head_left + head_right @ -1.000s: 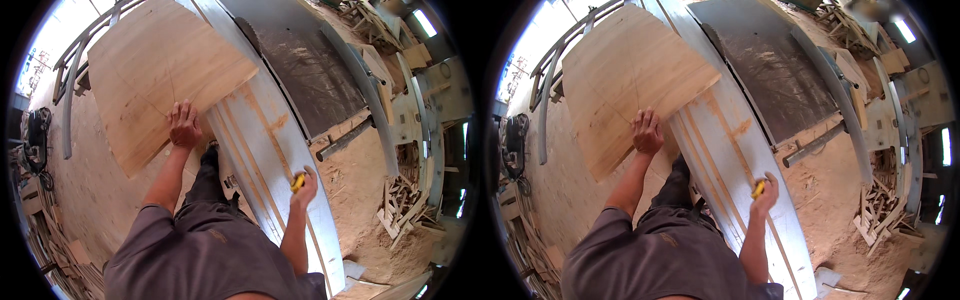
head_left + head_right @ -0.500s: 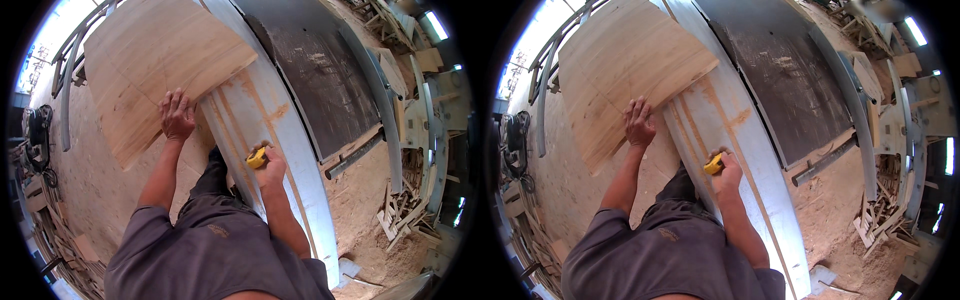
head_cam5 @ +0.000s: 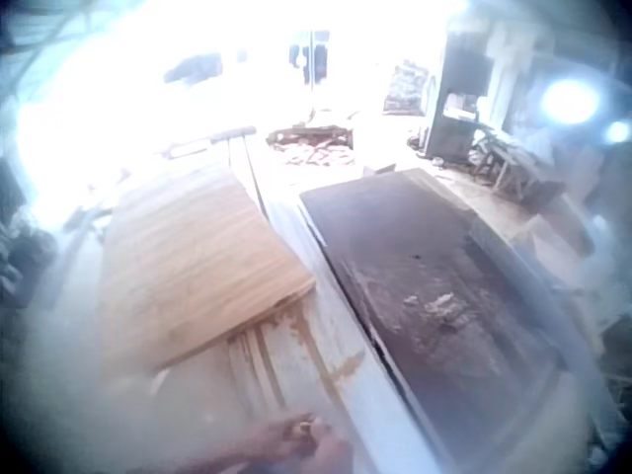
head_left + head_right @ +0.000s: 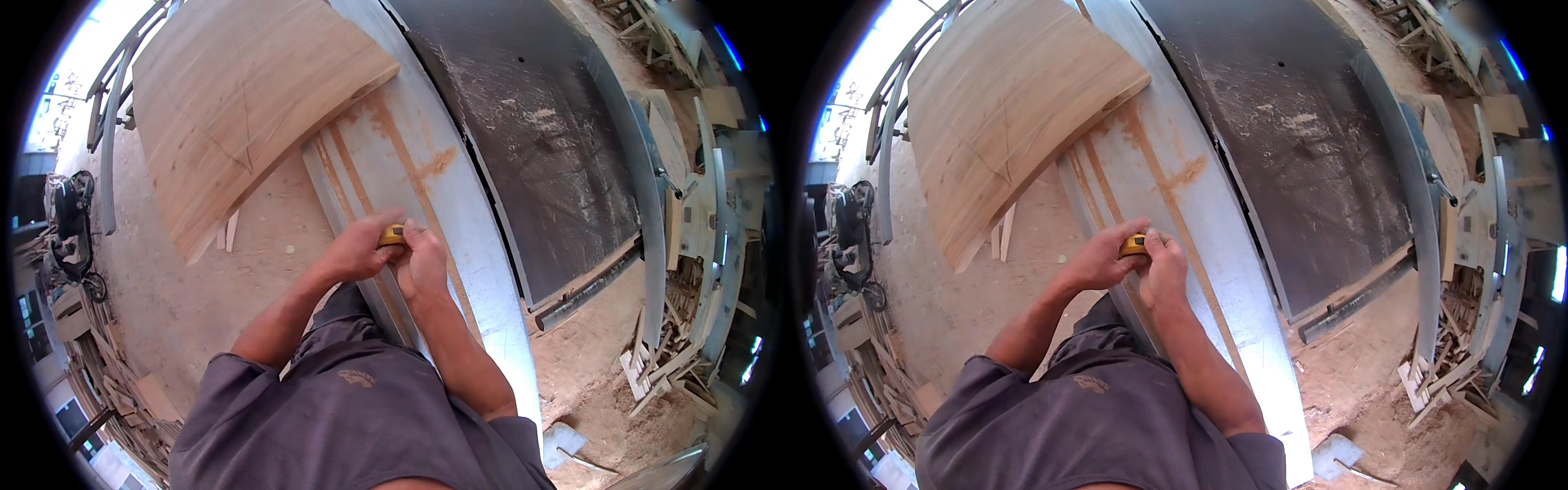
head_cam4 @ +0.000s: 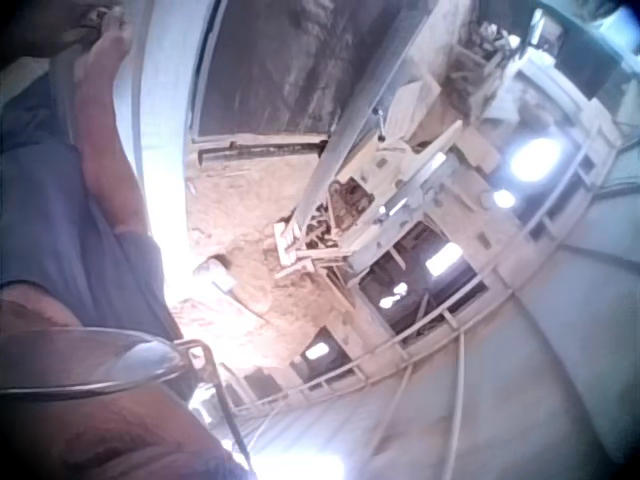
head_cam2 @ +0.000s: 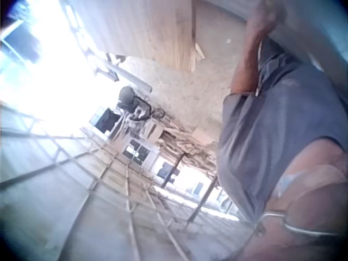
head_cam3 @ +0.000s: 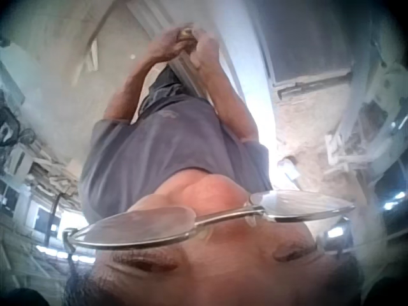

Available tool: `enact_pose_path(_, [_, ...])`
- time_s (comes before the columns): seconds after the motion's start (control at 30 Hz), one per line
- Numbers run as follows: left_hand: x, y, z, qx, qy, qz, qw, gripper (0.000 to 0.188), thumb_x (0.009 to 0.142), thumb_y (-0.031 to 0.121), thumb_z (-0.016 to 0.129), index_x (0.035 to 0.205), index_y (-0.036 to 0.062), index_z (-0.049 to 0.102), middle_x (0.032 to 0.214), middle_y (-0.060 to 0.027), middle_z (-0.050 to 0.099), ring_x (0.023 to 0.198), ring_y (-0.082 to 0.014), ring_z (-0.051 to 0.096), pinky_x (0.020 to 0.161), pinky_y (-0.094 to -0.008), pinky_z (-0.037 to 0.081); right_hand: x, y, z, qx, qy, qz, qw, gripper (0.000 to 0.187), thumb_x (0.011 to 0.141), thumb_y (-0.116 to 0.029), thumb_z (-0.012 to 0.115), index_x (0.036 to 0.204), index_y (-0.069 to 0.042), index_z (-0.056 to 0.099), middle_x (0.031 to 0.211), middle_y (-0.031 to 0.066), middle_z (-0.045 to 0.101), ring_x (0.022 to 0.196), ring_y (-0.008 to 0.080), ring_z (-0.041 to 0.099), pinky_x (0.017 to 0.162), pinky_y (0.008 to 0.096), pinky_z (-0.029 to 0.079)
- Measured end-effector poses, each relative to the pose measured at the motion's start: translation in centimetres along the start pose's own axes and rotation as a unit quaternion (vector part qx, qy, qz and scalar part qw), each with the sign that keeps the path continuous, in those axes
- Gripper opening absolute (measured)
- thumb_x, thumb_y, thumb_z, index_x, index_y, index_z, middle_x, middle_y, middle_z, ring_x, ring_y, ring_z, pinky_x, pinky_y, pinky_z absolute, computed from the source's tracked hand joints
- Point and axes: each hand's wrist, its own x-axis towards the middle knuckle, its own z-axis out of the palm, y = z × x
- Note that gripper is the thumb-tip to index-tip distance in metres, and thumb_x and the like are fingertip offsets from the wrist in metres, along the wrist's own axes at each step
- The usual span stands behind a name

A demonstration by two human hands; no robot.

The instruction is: The person uses a tape measure to measure a table saw surface and a large wooden board. They adjust the saw fence and repeatedly lift and reposition the board on the saw table.

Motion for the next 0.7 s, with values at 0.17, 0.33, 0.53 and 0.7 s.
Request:
enact_pose_path(0.17, [1.7,0.8,-0.9,0.114,0.039,0.087,0.989,0.057,0.079,0.003,0.075,0.132,-0.0017,0.055,0.122,-0.0226,0.063,0.116,-0.0405,0.058,0.099,-0.0408,0.047,1.9,-2.5,-0.2,-0.194,-0.024,-0.057,0.979,0.026,0.097,-0.013,0.060,0.117,0.003,0.058,0.106,0.0102,0.065,0.086,0.0170,0.063,0.076,0.0333,0.053])
enact_pose_path(0.33, [3.3,1.0,-1.2,0.057,-0.001,0.056,0.997,0.052,0.081,0.016,0.075,0.127,-0.0018,0.059,0.121,-0.0225,0.063,0.114,-0.0390,0.059,0.097,-0.0414,0.047,3.8,-5.4,-0.5,-0.321,-0.058,-0.067,0.943,0.037,0.086,-0.009,0.071,0.118,0.004,0.058,0.093,0.0096,0.067,0.072,0.0130,0.060,0.060,0.0247,0.046])
enact_pose_path(0.53, [4.2,0.8,-0.5,0.070,0.006,0.010,0.998,0.051,0.087,0.035,0.065,0.123,-0.0002,0.062,0.113,-0.0247,0.064,0.107,-0.0405,0.060,0.092,-0.0451,0.046,4.4,-7.6,-0.2,-0.244,-0.041,0.010,0.969,0.044,0.081,-0.007,0.074,0.119,0.004,0.055,0.079,0.0061,0.060,0.058,0.0100,0.051,0.048,0.0250,0.038])
enact_pose_path(0.7, [0.1,-2.9,-4.8,0.113,0.023,-0.113,0.987,0.040,0.090,0.029,0.060,0.116,-0.0014,0.063,0.101,-0.0249,0.065,0.099,-0.0405,0.062,0.087,-0.0450,0.048,5.8,-16.7,-3.6,-0.184,0.032,-0.015,0.982,0.045,0.082,-0.009,0.072,0.121,0.003,0.053,0.077,0.0060,0.055,0.053,0.0100,0.045,0.045,0.0253,0.035])
